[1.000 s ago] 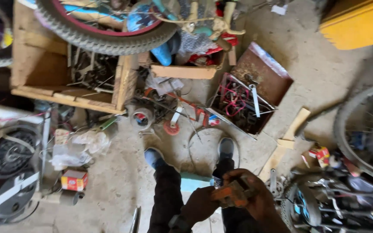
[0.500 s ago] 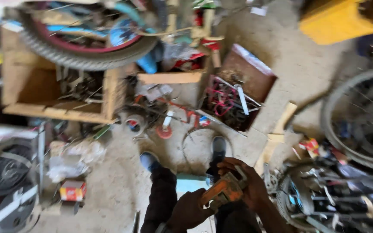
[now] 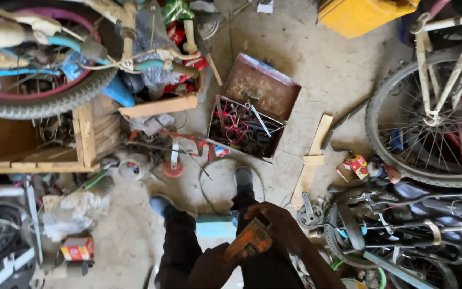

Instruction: The person is repairing a bicycle by using a wrench to adjust the crankset and searching for specific parts in a tool box.

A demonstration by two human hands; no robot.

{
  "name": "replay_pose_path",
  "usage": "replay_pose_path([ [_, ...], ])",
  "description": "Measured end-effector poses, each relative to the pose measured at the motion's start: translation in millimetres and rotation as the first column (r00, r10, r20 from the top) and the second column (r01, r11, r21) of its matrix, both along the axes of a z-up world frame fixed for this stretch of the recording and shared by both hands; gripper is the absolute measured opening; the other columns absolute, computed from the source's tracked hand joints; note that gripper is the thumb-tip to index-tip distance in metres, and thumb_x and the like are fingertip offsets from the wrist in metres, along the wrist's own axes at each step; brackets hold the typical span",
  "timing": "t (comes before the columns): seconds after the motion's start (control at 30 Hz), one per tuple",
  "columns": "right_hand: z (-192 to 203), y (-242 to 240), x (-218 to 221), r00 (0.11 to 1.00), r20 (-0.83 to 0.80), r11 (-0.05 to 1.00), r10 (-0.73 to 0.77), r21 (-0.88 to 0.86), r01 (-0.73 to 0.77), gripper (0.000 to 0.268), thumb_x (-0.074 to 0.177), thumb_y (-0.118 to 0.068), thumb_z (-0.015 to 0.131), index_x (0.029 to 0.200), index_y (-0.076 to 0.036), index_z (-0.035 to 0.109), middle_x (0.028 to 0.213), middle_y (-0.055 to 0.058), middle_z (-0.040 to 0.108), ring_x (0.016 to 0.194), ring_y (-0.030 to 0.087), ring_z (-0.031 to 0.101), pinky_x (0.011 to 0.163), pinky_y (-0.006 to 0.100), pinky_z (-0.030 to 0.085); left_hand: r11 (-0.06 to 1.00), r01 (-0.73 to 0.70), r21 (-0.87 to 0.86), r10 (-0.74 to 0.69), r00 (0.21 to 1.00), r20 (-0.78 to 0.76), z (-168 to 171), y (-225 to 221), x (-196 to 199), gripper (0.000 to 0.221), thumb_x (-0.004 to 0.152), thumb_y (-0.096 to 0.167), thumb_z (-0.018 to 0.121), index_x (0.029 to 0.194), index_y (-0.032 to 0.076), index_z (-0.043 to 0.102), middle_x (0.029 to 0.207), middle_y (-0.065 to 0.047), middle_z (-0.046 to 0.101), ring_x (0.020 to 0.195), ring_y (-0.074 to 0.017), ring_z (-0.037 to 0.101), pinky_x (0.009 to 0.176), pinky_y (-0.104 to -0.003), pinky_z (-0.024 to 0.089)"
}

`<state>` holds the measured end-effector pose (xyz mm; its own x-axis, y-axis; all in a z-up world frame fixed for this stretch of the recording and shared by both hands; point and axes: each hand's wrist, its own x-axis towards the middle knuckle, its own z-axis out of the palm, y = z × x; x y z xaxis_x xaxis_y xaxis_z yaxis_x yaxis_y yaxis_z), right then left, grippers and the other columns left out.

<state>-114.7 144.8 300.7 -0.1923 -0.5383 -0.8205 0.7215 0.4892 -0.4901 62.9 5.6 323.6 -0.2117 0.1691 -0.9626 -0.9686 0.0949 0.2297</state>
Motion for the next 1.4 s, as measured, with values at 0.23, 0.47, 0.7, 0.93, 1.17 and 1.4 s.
replay_pose_path([
  [0.23,6.0,46.7,-43.9,0.995,-0.092,0.992,0.03,0.123,-0.019,0.031,0.096,-0.027,0.059,0.106,-0.004,0.078,0.1,0.011,0.076,0.095,0.023,0.072,0.073,0.033,0.055,0.997,-0.069,-0.044,0.069,0.997,-0.019,-2.2,69.1,-24.5,0.068,0.092,0.079,0.038,0.105,0.017,0.064,0.092,-0.005,0.069,0.078,-0.0238,0.065,0.069,-0.039,0.045],
  [0.47,10.5,51.3,-60.3,0.986,-0.139,0.986,0.088,0.154,-0.066,0.026,0.096,-0.024,0.058,0.091,-0.005,0.074,0.088,0.013,0.078,0.08,0.025,0.072,0.066,0.034,0.049,0.975,-0.119,-0.187,0.117,0.993,-0.023,11.2,112.6,-36.4,0.074,0.086,0.083,0.041,0.128,0.027,0.063,0.105,-0.012,0.073,0.095,-0.036,0.07,0.079,-0.046,0.052],
  [0.7,7.4,32.6,-47.1,0.948,-0.19,0.941,0.256,0.272,-0.199,0.028,0.095,-0.026,0.059,0.084,-0.005,0.073,0.086,0.008,0.073,0.082,0.022,0.068,0.07,0.035,0.048,0.961,-0.271,-0.058,0.275,0.957,0.091,27.9,102.1,-30.5,0.084,0.079,0.089,0.038,0.134,0.031,0.061,0.117,-0.007,0.072,0.107,-0.0311,0.069,0.085,-0.04,0.05],
  [0.93,14.0,-14.1,-27.8,0.901,-0.178,0.883,0.395,0.342,-0.32,0.026,0.095,-0.025,0.061,0.086,-0.004,0.072,0.081,0.013,0.077,0.071,0.023,0.064,0.06,0.035,0.042,0.857,-0.51,-0.074,0.515,0.854,0.073,32.0,96.5,-4.6,0.071,0.087,0.08,0.046,0.119,0.021,0.067,0.104,-0.012,0.071,0.095,-0.0321,0.067,0.078,-0.043,0.047],
  [1.17,26.5,-49.3,7.7,0.862,-0.296,0.887,0.411,0.35,-0.303,0.026,0.095,-0.022,0.064,0.081,-0.004,0.074,0.068,0.008,0.058,0.063,0.02,0.054,0.053,0.033,0.039,0.787,-0.611,-0.091,0.607,0.792,-0.061,26.7,93.5,33.8,0.068,0.085,0.081,0.051,0.111,0.02,0.067,0.096,-0.012,0.071,0.092,-0.0354,0.068,0.078,-0.046,0.048],
  [1.4,47.3,-85.4,46.8,0.833,-0.354,0.905,0.424,0.195,-0.378,0.03,0.097,-0.017,0.062,0.074,0.001,0.067,0.056,0.014,0.061,0.053,0.023,0.061,0.053,0.034,0.047,0.637,-0.771,0.023,0.77,0.634,-0.069,30.5,62.7,63.3,0.034,0.089,0.056,0.068,0.089,0.022,0.066,0.085,-0.003,0.066,0.079,-0.0174,0.062,0.071,-0.038,0.043],
])
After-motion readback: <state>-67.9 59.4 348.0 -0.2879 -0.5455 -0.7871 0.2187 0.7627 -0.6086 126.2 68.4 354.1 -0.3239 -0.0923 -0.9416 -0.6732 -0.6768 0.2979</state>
